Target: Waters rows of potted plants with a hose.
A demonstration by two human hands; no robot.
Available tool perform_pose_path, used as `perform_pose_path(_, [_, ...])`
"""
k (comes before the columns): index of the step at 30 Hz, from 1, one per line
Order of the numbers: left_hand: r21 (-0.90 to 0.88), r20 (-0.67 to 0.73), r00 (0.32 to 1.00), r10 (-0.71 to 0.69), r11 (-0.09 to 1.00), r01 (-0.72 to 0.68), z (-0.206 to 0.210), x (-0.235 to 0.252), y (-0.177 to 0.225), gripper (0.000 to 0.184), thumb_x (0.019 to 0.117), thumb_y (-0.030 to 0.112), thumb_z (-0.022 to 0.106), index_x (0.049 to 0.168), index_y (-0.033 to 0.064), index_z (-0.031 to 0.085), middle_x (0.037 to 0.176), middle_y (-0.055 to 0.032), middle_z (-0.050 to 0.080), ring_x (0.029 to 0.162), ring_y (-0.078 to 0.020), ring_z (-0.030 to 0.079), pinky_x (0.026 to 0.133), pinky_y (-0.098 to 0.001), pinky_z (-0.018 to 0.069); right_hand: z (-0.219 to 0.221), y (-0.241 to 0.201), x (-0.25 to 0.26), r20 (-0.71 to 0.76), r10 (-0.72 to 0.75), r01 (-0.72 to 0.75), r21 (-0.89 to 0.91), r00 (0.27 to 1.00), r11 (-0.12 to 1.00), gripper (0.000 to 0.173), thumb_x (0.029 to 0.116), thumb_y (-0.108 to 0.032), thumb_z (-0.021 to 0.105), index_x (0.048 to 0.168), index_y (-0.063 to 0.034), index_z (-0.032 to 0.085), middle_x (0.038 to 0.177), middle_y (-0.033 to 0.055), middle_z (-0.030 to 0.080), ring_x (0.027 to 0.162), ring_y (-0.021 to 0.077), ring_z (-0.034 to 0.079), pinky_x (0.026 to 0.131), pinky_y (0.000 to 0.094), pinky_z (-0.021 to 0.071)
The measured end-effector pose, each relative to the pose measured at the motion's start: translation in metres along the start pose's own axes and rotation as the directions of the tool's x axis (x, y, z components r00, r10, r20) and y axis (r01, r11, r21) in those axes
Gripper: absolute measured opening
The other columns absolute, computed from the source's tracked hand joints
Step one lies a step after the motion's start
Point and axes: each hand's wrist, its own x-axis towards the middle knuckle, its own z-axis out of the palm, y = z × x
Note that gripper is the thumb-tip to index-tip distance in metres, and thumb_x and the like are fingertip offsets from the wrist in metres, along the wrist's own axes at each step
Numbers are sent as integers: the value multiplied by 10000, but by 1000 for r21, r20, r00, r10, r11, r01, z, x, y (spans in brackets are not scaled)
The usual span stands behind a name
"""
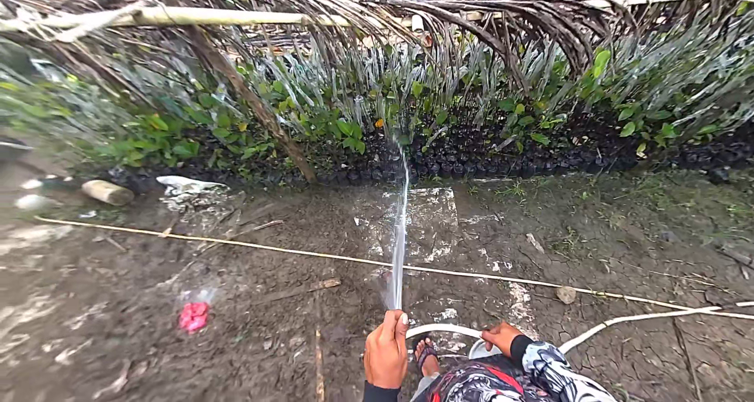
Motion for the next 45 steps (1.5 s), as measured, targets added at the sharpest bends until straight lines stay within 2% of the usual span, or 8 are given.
perform_pose_path(3, [21,-20,1000,-23,1000,23,0,-3,1,418,1042,382,453,958,87,737,624,-27,647,529,-142,637,500,-347,538,-2,-4,-5,13,11,-11,4,1000,1000,555,1039,-579,485,1099,-121,793,1186,165,730,1183,342,649,1062,579,444])
perform_pose_path(6, [29,56,998,8,1000,-10,-1,-4,7,409,1036,379,464,970,86,743,642,-41,668,545,-175,666,510,-373,560,-12,-16,-24,49,34,-34,4,998,999,567,1058,-566,465,1148,-100,775,1249,182,704,1235,339,621,1095,561,417])
perform_pose_path(12, [69,1,997,-71,995,71,-4,-5,5,408,1031,375,456,966,87,738,627,-35,652,536,-167,651,499,-376,539,-8,-12,-23,46,31,-33,31,998,999,541,1056,-551,483,1134,-107,783,1234,173,715,1235,337,627,1090,566,424])
perform_pose_path(16, [60,91,994,-67,996,62,-1,-11,7,399,1033,372,464,974,89,739,636,-49,663,546,-198,666,512,-405,556,-8,-10,-19,49,41,-42,15,998,999,539,1050,-557,493,1135,-111,784,1227,164,718,1213,328,637,1083,554,431])
perform_pose_path(21, [82,8,992,-128,988,127,0,-10,10,393,1029,361,468,978,81,739,631,-46,657,541,-191,659,508,-401,543,-14,-15,-23,57,39,-40,22,998,999,552,1056,-559,481,1151,-103,777,1240,178,708,1225,329,627,1083,545,429])
perform_pose_path(24, [81,65,992,-109,991,104,1,-11,11,386,1031,355,468,976,87,740,628,-48,658,536,-200,661,507,-410,550,-15,-19,-21,67,38,-39,5,997,999,547,1057,-558,482,1158,-107,775,1249,173,705,1233,324,623,1092,544,421])
perform_pose_path(28, [87,55,987,-148,986,143,0,-13,8,376,1029,346,479,994,79,741,644,-58,667,558,-216,673,526,-434,558,-11,-13,-9,31,17,-18,33,999,999,535,1050,-542,508,1110,-88,785,1181,183,722,1150,335,649,1043,563,447])
perform_pose_path(45, [80,102,978,-183,981,175,-2,-9,6,372,1030,340,479,1006,76,739,636,-65,666,556,-234,676,530,-441,561,-26,-40,-17,76,17,-14,-36,997,999,528,1075,-517,471,1159,-91,772,1271,171,702,1261,321,613,1113,540,406])
